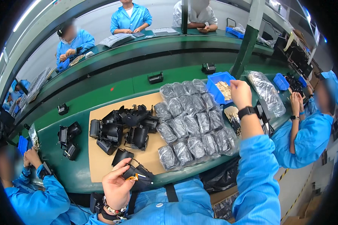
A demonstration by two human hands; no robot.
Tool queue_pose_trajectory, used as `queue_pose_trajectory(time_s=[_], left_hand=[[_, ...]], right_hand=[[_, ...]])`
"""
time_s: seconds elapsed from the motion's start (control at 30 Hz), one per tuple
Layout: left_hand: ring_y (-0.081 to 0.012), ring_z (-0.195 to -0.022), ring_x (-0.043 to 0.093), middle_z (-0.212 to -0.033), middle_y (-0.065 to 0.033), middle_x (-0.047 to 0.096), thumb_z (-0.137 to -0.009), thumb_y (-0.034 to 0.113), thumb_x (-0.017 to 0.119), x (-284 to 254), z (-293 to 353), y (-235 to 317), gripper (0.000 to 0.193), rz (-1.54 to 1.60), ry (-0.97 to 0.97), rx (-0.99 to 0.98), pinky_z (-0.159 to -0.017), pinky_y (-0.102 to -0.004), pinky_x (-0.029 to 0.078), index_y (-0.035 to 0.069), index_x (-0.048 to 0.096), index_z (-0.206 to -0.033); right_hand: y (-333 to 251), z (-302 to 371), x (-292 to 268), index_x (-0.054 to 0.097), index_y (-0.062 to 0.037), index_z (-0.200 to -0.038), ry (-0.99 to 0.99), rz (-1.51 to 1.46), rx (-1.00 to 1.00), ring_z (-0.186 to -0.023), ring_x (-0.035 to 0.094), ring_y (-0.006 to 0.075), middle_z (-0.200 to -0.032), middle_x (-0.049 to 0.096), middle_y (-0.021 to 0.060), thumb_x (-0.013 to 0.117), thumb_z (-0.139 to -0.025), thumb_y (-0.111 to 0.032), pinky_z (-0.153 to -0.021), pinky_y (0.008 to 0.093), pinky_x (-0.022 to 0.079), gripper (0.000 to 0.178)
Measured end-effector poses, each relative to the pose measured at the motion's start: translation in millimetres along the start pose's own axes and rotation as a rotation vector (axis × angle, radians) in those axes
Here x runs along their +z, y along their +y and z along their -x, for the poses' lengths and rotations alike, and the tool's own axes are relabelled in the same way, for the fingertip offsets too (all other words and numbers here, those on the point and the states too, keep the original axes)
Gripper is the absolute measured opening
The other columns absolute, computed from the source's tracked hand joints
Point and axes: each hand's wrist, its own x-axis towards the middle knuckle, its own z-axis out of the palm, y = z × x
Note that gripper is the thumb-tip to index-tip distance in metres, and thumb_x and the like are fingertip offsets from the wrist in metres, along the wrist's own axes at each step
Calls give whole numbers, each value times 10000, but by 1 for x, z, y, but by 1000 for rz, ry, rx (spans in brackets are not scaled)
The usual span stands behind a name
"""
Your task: Assembling plastic housing components and metal pins at a factory assembly line workstation.
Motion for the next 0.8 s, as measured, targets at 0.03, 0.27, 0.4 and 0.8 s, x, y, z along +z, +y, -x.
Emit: queue_pose_trajectory(time_s=[0.03,0.27,0.4,0.8], left_hand=[[-239,-1073,525,-1254,-234,451,-678,-198,535,-2,-1,-1,406,47,18,35,-867,-316,465,-53,581,-1055],[-254,-1117,502,-1311,-190,412,-810,-133,502,8,-6,-15,283,514,191,0,-921,-371,442,-26,580,-1060],[-265,-1139,484,-1310,-176,411,-821,-97,526,25,-7,-17,254,478,180,35,-942,-400,430,-2,601,-1044],[-269,-1153,483,-1235,-230,480,-720,-191,528,1,-1,-1,529,179,0,-183,-962,-366,404,-22,446,-1214]], right_hand=[[-18,8,-5,661,-14,-935,63,29,-33,-812,632,301,-900,653,167,600,-798,-101,-737,335,489,173],[-167,182,-43,545,12,-1092,-535,-675,-374,-874,558,201,-1009,561,117,646,-762,-80,-775,308,440,358],[-200,237,-27,327,35,-1280,-848,-1380,248,-1058,508,172,-1177,479,117,660,-779,-31,-885,297,424,605],[-195,220,-24,422,11,-1190,-1044,-1344,292,-991,547,112,-1082,566,75,646,-767,23,-857,262,451,479]])
